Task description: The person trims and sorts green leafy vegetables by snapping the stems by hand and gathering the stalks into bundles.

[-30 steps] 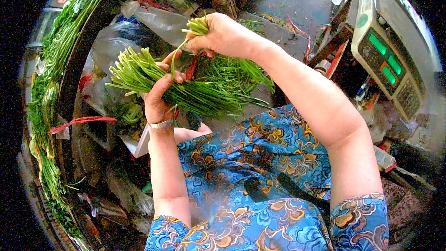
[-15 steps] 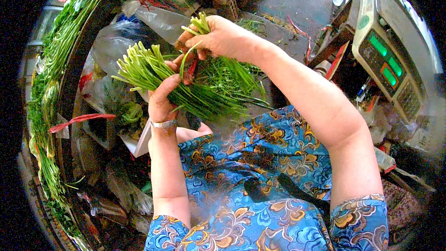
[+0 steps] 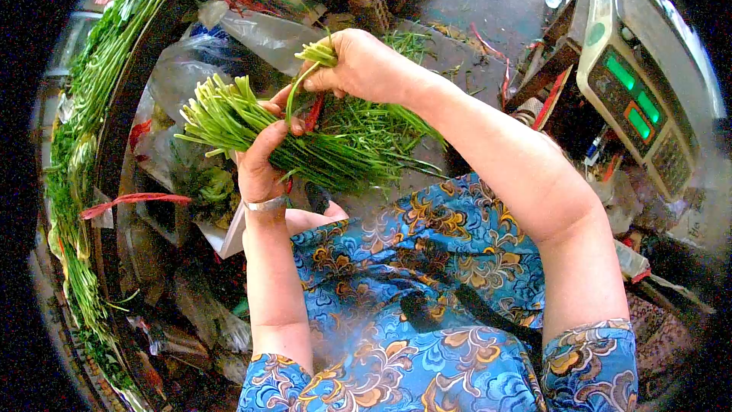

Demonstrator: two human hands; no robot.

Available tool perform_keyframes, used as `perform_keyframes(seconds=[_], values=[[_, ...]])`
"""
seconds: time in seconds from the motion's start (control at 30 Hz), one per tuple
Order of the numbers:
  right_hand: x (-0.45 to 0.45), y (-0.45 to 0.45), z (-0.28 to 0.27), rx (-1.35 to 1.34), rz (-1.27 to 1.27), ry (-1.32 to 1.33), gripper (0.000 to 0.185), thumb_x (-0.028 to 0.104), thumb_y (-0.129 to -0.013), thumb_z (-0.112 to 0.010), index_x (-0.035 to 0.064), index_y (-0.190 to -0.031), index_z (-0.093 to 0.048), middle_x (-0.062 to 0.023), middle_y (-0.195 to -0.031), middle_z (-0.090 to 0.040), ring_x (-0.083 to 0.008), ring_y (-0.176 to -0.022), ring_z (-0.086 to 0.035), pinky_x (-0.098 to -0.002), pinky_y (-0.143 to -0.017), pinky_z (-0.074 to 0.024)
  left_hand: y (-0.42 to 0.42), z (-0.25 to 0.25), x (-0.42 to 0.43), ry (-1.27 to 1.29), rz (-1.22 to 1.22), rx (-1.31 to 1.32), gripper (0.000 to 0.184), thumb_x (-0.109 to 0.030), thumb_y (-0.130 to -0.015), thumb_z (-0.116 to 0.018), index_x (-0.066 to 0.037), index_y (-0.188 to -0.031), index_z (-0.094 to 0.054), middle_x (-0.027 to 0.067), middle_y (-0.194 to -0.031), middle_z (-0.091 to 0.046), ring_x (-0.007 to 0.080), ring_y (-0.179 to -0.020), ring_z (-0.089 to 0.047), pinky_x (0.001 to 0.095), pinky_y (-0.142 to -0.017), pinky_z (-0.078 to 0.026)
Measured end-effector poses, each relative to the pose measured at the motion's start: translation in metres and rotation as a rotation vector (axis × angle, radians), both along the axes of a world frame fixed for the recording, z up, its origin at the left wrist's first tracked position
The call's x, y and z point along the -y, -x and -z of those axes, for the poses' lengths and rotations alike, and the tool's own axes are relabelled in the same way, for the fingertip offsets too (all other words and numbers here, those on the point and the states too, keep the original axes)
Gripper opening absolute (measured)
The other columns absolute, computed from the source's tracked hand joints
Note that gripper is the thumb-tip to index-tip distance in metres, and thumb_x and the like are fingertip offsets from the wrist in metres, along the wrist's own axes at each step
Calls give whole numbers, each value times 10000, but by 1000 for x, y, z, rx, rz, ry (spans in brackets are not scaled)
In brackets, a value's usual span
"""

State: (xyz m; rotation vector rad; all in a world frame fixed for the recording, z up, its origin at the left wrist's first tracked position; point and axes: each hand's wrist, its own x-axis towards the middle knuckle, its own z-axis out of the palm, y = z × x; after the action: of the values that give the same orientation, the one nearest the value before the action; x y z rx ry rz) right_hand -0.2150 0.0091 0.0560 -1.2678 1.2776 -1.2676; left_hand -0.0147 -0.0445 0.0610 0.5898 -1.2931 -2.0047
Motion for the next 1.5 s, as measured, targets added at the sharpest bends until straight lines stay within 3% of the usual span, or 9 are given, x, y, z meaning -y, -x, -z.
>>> perform_keyframes(seconds=[0.3,0.43,0.5,0.57,0.63,0.87,0.93,1.23,1.5], values=[[-1,2,1,-83,-85,-5,202,144,-884,-599,11,-1027,-652,-11,-788,-646,-64,-568,-505,-217,-534,-432,1,-6,-3,22,-26,-17,303,-57,-749,-651,-12,-1033,-554,202,-1247,-521,162,-791,-580,286,-748,-488],[-2,3,-1,-93,-102,14,165,142,-871,-602,3,-950,-644,-12,-778,-637,-70,-575,-513,-221,-545,-443,1,-2,-2,23,39,-20,314,-58,-744,-656,-8,-1037,-555,196,-1248,-520,154,-797,-579,284,-756,-487],[-1,5,-1,-113,-81,-6,156,142,-867,-602,0,-923,-637,-13,-781,-636,-72,-581,-517,-223,-549,-447,-2,0,1,30,31,62,307,-60,-736,-647,-38,-1030,-562,217,-1286,-483,204,-875,-599,357,-851,-482],[1,10,4,-50,-51,32,160,157,-876,-599,-2,-887,-618,-15,-791,-636,-73,-594,-523,-226,-551,-452,-2,-1,0,3,8,85,319,-68,-728,-666,-41,-1030,-563,216,-1277,-491,210,-891,-604,364,-864,-481],[2,11,2,-43,-56,58,180,171,-883,-594,1,-935,-629,-19,-816,-644,-71,-608,-528,-225,-550,-453,0,-2,-3,-20,-18,53,305,-48,-729,-671,-13,-1015,-572,184,-1233,-543,149,-786,-586,280,-745,-499],[-1,9,-5,-18,-89,17,187,167,-859,-628,7,-951,-655,-20,-781,-654,-69,-550,-517,-215,-510,-435,0,3,0,-1,-12,68,321,-52,-723,-678,-15,-1023,-570,188,-1237,-541,149,-791,-584,278,-742,-499],[-1,8,-6,-5,-72,3,170,156,-843,-647,9,-930,-656,-18,-765,-650,-68,-542,-515,-214,-502,-431,-1,2,1,43,46,88,303,-73,-729,-658,-55,-1016,-564,219,-1272,-498,224,-938,-593,371,-892,-470],[-2,1,-3,68,-18,-5,107,110,-822,-674,25,-881,-648,10,-743,-633,-56,-584,-518,-205,-516,-427,0,0,-3,64,72,115,324,-71,-720,-645,-47,-1030,-552,202,-1269,-513,217,-907,-590,333,-833,-472],[0,8,-2,-92,32,-15,105,126,-861,-625,29,-893,-650,14,-730,-610,-64,-587,-518,-224,-538,-440,0,-1,0,0,53,21,286,-50,-741,-646,-20,-1011,-559,213,-1236,-535,163,-812,-585,291,-766,-489]])
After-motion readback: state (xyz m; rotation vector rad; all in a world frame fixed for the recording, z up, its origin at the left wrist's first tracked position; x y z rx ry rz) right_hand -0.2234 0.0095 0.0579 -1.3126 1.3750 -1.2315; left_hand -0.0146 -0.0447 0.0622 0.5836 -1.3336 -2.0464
